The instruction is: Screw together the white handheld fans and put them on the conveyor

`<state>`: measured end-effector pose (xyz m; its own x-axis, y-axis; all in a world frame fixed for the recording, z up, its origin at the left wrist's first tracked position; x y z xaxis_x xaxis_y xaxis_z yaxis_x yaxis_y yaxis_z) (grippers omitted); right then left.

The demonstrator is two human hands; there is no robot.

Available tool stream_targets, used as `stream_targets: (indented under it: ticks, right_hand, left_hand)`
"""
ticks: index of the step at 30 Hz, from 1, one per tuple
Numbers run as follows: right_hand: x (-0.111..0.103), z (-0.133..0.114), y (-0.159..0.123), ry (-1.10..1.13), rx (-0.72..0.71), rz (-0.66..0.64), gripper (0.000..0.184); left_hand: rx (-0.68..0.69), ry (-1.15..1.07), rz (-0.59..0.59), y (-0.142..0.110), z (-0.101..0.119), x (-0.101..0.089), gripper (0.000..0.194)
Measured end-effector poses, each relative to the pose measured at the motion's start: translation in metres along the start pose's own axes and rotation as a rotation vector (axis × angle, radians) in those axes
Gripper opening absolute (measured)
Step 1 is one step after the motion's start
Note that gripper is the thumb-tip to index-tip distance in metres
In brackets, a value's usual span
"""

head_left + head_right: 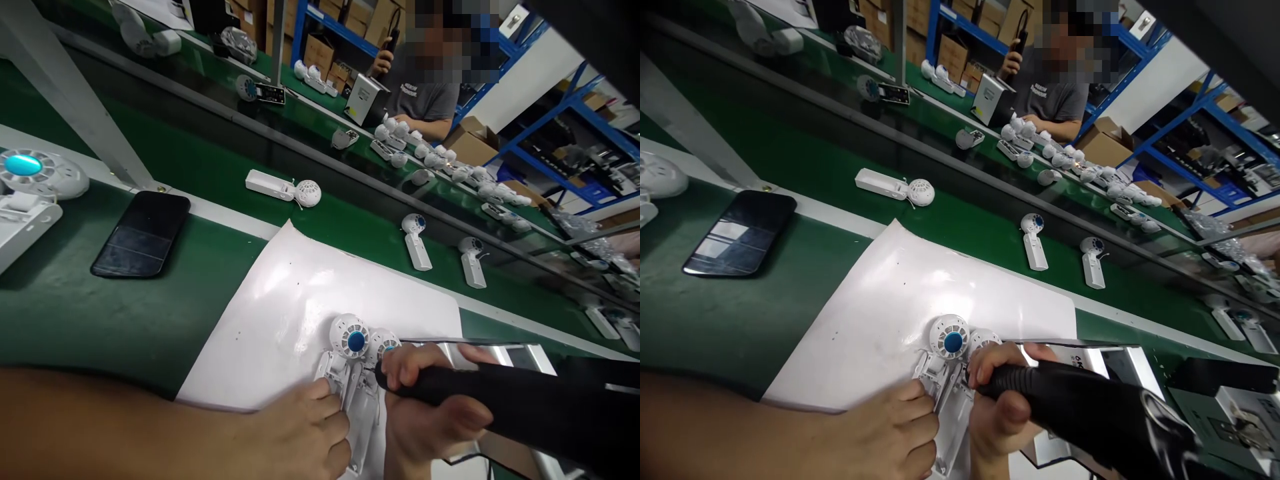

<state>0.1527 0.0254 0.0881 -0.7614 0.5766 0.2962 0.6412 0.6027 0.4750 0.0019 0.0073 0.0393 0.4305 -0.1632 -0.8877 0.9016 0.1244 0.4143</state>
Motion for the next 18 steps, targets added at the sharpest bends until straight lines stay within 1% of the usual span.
stream_targets:
  ticks: [3,6,8,10,12,14,15,17,18]
  right_hand:
    - [0.002,0.010,-0.002,0.025,0.033,-0.031,0.048]
    - [0.006,0.014,-0.005,0.035,0.018,-0.044,0.041]
    - [0.009,0.017,-0.008,0.023,0.000,-0.057,0.038]
    - [0.014,0.020,-0.011,0.003,-0.015,-0.093,0.038]
    - [0.018,0.019,-0.013,-0.017,-0.021,-0.145,0.043]
    - [0.016,0.007,-0.013,-0.014,-0.044,-0.171,0.054]
    - [0.012,-0.005,-0.012,-0.020,-0.080,-0.156,0.059]
    - [-0.007,-0.035,-0.007,-0.080,-0.216,-0.035,0.060]
    - [-0.018,-0.051,-0.004,-0.204,-0.304,0.056,0.052]
  left_hand:
    - [-0.002,-0.003,0.008,0.001,0.002,-0.003,0.018]
    - [-0.012,0.014,0.012,-0.001,0.003,-0.003,0.018]
    - [0.005,0.023,0.005,-0.004,0.003,-0.004,0.016]
    - [0.037,0.016,-0.005,-0.008,0.000,-0.005,0.014]
    - [0.074,-0.001,0.004,-0.011,-0.002,-0.008,0.015]
    - [0.072,-0.008,0.020,-0.015,-0.003,-0.010,0.013]
    - [0.064,-0.013,0.017,-0.017,-0.002,-0.010,0.012]
    - [0.050,-0.014,-0.001,-0.019,0.001,-0.009,0.009]
    - [0.045,-0.010,-0.004,-0.020,0.003,-0.008,0.009]
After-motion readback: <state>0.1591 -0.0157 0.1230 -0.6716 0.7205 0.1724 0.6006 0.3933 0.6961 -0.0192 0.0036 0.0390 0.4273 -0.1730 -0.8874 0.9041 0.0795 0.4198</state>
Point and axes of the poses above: each hand's wrist, its own y-axis towards the middle knuckle, its own x-axis out of the palm, z = x × y, the point moved 6 cm from there along y, towards the middle knuckle, and after that the axes turned 7 degrees about y, right-handed, at the moved point
